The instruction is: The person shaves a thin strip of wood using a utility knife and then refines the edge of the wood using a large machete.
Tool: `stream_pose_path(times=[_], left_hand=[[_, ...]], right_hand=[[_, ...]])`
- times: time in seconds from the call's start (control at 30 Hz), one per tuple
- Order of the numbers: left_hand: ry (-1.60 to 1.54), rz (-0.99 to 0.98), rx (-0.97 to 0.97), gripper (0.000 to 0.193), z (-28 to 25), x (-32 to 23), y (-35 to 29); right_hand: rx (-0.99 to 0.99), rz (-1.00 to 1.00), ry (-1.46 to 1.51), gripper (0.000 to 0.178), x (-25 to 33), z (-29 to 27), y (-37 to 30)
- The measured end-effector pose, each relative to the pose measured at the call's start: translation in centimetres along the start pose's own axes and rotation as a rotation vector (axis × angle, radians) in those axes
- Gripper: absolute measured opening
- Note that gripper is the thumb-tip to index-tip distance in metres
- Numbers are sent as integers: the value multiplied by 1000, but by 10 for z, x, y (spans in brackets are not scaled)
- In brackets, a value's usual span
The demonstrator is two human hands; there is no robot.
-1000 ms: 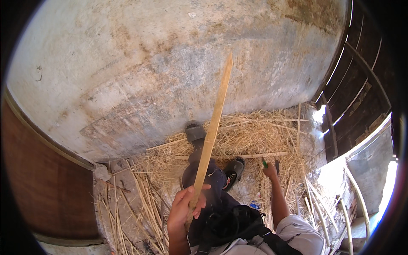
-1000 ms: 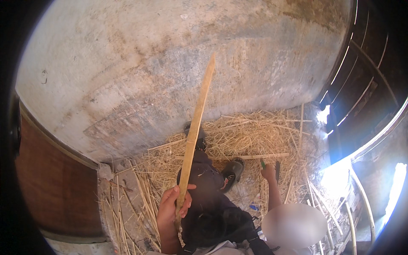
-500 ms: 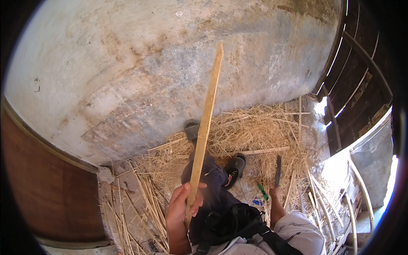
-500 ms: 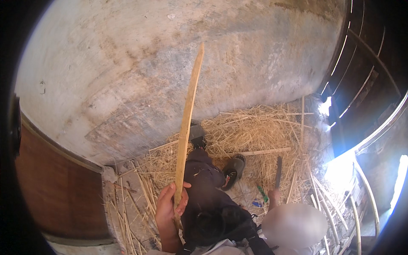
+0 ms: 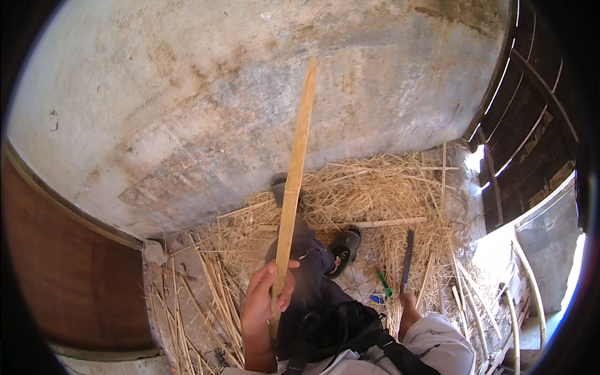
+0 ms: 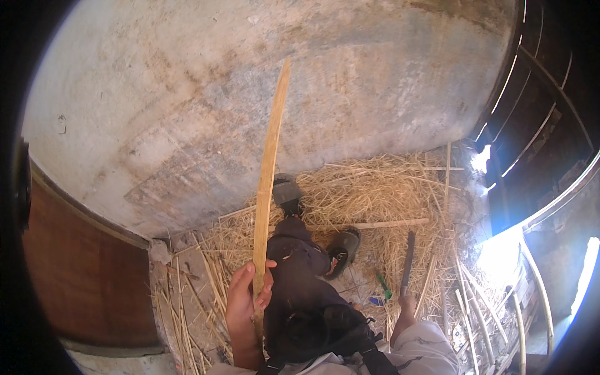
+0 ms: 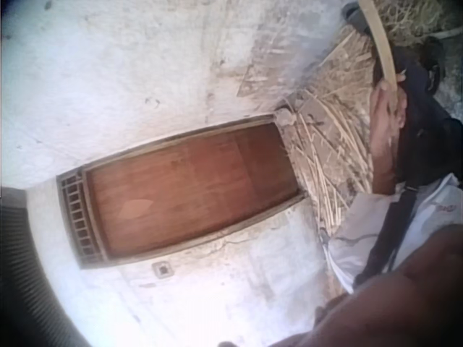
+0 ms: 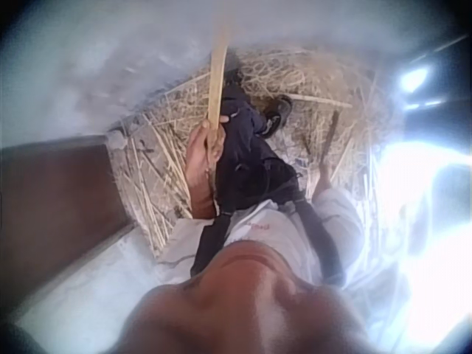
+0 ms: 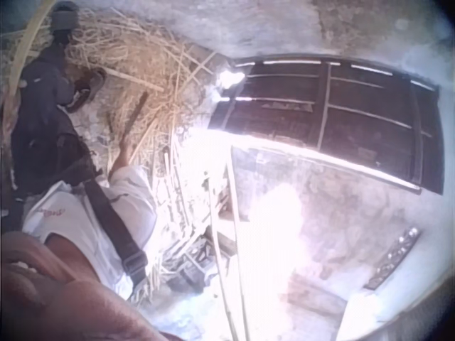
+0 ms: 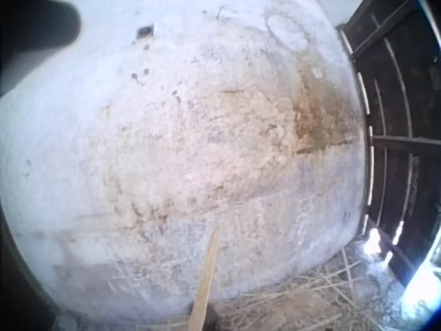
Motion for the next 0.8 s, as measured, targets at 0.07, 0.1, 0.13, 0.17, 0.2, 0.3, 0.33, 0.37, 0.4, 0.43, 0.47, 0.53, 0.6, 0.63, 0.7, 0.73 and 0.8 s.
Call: stream_pose_path(times=[0.07, 0.1, 0.13, 0.17, 0.2, 0.3, 0.33, 0.37, 0.4, 0.43, 0.47, 0.53, 0.6, 0.63, 0.7, 0.73, 0.8], left_hand=[[-13, -1, 16, 54, 4, -4, 3], [-8, 12, 16, 54, 2, -6, 1], [-4, 24, 20, 54, 2, -9, 0], [-10, 27, 51, 55, 7, -10, 6], [-6, 38, 44, 55, 5, -12, 5], [8, 86, 28, 55, 6, -23, 6], [20, 115, 12, 55, 6, -31, 7], [23, 142, 18, 55, 10, -39, 13], [29, 144, 5, 56, 14, -45, 19], [33, 148, -8, 57, 16, -52, 26], [44, 148, -12, 59, 22, -56, 37], [75, 187, -55, 55, 21, -77, 35], [72, 205, -55, 52, 24, -89, 47], [53, 209, -51, 51, 23, -93, 56], [6, 207, -39, 49, 20, -97, 75], [-26, 201, -27, 48, 18, -96, 86], [-31, 204, -49, 46, 8, -94, 106]], right_hand=[[-46, 15, 33, 83, 10, -12, -30], [-67, -9, 20, 81, 22, -15, -44], [-91, -29, 10, 79, 30, -19, -55], [-21, 6, 72, 80, 22, -20, -48], [-32, -50, 100, 82, 34, -19, -57], [-44, -138, 67, 90, 49, -10, -69], [-28, -125, -30, 96, 54, -3, -68], [-27, -98, -113, 101, 45, -1, -54], [23, -57, -67, 103, 34, 4, -37], [69, -18, -21, 104, 24, 8, -19], [120, 24, 37, 105, 11, 14, -6], [57, -21, 73, 102, 26, 21, -8], [41, -92, -48, 102, 32, 26, -7], [60, -150, -202, 103, 36, 29, -6], [68, -159, -310, 100, 39, 29, -7], [54, -110, -261, 96, 37, 26, -8], [68, -75, -257, 90, 55, 26, -37]])
Point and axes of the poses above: each hand's wrist, its own y-axis towards the middle knuckle, its own z-axis out of the palm, x = y × z, the point moved 9 cm from there along y, towards the middle knuckle, and after that the axes turned 8 degrees about x, right-handed, at the moved point
